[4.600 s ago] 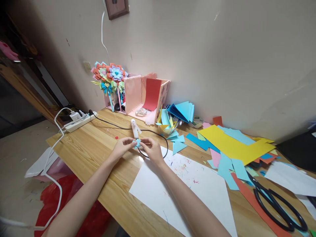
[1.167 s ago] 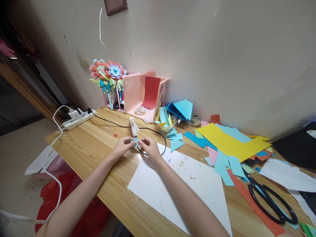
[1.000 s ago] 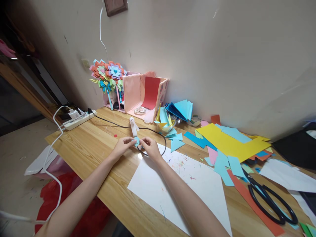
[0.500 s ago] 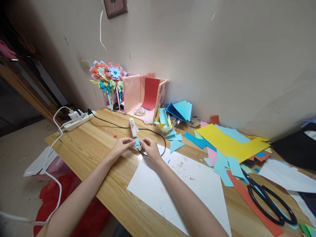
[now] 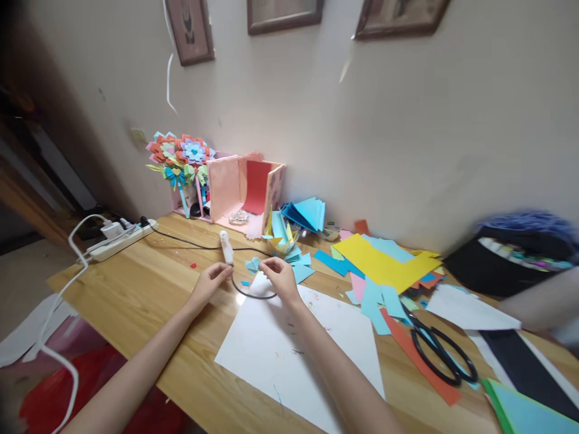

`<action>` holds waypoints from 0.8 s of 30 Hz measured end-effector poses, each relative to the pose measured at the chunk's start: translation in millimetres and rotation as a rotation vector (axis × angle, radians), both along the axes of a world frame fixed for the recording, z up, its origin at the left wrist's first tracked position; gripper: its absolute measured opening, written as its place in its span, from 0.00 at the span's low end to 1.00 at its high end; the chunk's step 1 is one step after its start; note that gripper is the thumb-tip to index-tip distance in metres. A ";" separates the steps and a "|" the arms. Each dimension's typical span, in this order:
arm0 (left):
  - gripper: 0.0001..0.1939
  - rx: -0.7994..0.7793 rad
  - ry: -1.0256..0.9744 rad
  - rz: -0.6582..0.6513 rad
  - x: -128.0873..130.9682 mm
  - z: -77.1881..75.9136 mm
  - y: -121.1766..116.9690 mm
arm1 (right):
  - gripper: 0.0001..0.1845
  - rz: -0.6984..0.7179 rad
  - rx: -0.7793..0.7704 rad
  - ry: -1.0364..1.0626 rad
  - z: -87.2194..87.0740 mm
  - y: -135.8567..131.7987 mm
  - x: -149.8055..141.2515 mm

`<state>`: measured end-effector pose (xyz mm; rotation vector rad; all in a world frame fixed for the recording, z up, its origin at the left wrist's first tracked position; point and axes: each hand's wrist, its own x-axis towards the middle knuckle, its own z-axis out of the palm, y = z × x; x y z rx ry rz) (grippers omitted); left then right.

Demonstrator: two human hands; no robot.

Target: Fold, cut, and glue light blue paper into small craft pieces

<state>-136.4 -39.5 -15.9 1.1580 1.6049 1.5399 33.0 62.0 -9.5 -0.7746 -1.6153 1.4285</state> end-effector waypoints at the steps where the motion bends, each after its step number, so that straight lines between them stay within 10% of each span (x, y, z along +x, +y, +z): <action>1: 0.16 -0.012 0.032 0.003 4.3 0.1 1.6 | 0.15 -0.049 -0.008 -0.004 1.0 4.1 14.2; 11: 0.12 0.085 0.256 -0.257 108.9 9.1 50.1 | 0.17 -0.541 0.021 0.094 -22.8 31.9 131.9; 17: 0.17 0.036 -0.076 -0.287 170.5 2.9 88.4 | 0.14 -0.461 0.060 0.132 -25.0 24.2 128.6; 24: 0.15 0.048 -0.064 -0.265 168.9 -12.9 100.1 | 0.13 -0.390 0.098 0.050 -28.0 26.1 128.0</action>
